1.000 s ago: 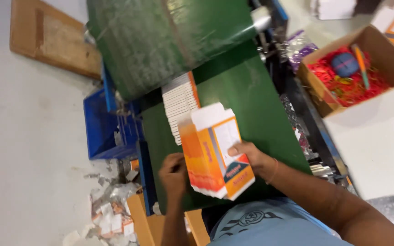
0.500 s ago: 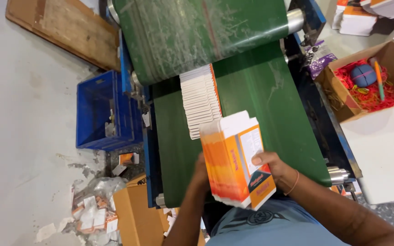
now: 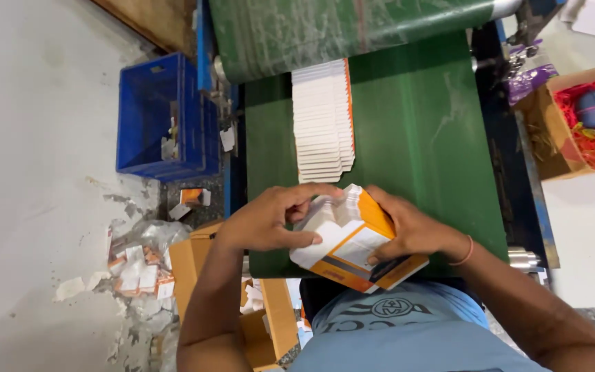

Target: Picking up, inspecting, and stacking cardboard box packaging from a moving conveyor belt.

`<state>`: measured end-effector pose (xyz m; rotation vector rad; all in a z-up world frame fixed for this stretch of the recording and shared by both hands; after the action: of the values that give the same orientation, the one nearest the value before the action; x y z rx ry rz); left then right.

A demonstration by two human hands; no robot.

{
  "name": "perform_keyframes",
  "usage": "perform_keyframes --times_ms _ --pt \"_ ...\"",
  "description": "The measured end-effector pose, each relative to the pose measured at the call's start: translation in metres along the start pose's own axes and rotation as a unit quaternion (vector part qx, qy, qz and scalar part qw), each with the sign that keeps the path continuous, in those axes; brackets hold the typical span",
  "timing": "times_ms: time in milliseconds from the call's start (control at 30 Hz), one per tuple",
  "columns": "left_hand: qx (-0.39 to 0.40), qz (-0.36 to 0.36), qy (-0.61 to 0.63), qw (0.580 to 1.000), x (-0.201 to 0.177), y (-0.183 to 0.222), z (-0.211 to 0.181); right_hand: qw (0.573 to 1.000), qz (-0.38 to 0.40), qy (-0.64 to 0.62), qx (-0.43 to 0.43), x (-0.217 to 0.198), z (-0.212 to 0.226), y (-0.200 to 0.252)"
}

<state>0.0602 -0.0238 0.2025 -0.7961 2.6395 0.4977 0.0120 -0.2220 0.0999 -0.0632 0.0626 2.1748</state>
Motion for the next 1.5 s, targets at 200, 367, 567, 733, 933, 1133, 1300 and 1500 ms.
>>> perform_keyframes --times_ms 200,367,567,733,933,1133,1300,1500 --pt "0.132 -0.211 -0.137 0.959 0.001 -0.019 -0.012 0.960 -0.153 -0.229 0.057 -0.007 -0.024 0.005" --pt "0.082 -0.283 -0.043 0.955 0.003 -0.016 0.002 0.913 -0.210 -0.346 0.052 -0.029 -0.042 -0.002" --pt "0.049 -0.406 0.027 0.912 0.020 -0.021 0.029 0.911 -0.241 -0.335 0.014 -0.032 -0.035 -0.019" --pt "0.032 -0.428 0.124 0.895 0.003 -0.033 0.053 0.920 -0.246 -0.305 -0.015 -0.033 -0.041 -0.022" --pt "0.105 -0.387 -0.089 0.912 0.041 -0.041 -0.013 0.910 -0.289 -0.297 0.009 -0.040 -0.053 -0.005" --pt "0.107 -0.339 0.048 0.934 0.061 -0.050 0.039 0.816 -0.297 -0.495 0.000 -0.052 -0.060 -0.010" --pt "0.058 -0.467 0.000 0.882 0.081 -0.038 0.036 0.774 -0.291 -0.562 -0.029 -0.048 -0.054 -0.015" --pt "0.129 -0.483 -0.016 0.866 0.088 -0.024 0.025 0.759 -0.321 -0.564 -0.054 -0.078 -0.019 0.013"
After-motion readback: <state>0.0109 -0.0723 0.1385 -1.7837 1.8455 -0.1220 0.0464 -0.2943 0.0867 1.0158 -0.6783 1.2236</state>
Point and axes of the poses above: each hand's wrist, its own y-axis away from the middle knuckle, its own x-axis out of the palm, z = x × y, the point moved 6 cm from there along -y, towards the middle knuckle, and after that the axes turned 7 degrees about -x, right-handed, at the moved point
